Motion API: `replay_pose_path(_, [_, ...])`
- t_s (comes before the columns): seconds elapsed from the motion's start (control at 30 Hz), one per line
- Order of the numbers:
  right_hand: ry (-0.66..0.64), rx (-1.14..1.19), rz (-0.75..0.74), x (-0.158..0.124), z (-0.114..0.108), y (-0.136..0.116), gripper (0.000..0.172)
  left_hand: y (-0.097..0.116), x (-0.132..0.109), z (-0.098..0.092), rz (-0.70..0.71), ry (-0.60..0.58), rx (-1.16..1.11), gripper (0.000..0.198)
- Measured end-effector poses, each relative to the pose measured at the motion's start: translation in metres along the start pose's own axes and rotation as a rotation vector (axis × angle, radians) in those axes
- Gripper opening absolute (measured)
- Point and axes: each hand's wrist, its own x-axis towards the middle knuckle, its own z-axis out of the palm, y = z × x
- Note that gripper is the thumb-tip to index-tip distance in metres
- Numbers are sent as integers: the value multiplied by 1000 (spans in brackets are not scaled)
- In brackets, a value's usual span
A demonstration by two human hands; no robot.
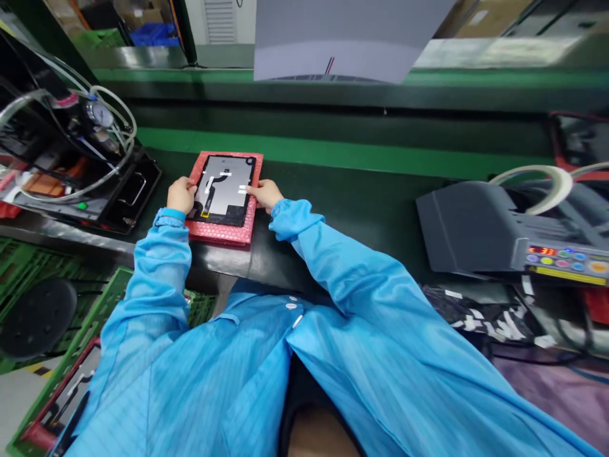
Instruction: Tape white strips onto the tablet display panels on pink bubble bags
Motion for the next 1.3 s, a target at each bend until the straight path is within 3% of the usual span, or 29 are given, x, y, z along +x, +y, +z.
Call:
replay_pose_path(0.13, [-22,100,105,-14,-1,-5,11,-12,1,9,-7,95,-73,17])
replay_pose_path(0.23, [-61,116,101,-31,-16,-9,27,-11,4,3,-33,90,-67,15])
replay_pose_path(0.33, [-143,143,8,-66,-61,-1,29,4,-3,-10,-73,47,11,16])
replay_pose_path(0.4, [-105,187,-58,-101,-106,16,24,18,-12,-18,-52,36,150,32])
replay_pose_path(0.47, [84,229,-90,-142,-154,40,30,34,-25,-18,10,176,222,51])
replay_pose_path(0.57, [563,288,-110,-200,-218,77,45,70,-57,1,410,237,191,57])
replay_pose_path(0.63, [850,345,-103,-229,-250,94,41,106,-85,28,706,146,127,48])
replay_pose_path(0.67, [969,378,-97,-240,-262,99,36,125,-100,45,842,-6,121,43])
replay_pose_path(0.73, [1152,438,-82,-253,-279,103,28,164,-128,79,981,-286,155,36])
replay_pose_path(0.8, [1242,478,-55,-256,-291,103,26,196,-150,110,1055,-537,259,36])
replay_pose_path(0.9, [1209,502,-27,-252,-302,99,32,226,-161,145,1021,-690,364,36])
replay_pose_path(1.0, [1153,501,-30,-243,-306,93,38,235,-152,166,951,-683,377,35])
replay_pose_path(1.1, [1144,524,-35,-235,-306,88,31,231,-141,179,908,-655,350,34])
replay_pose_path(1.2, [1190,520,-45,-228,-308,86,22,226,-134,186,882,-641,303,33])
replay_pose_path(1.3, [1276,401,-98,-225,-311,90,25,224,-128,192,851,-630,241,28])
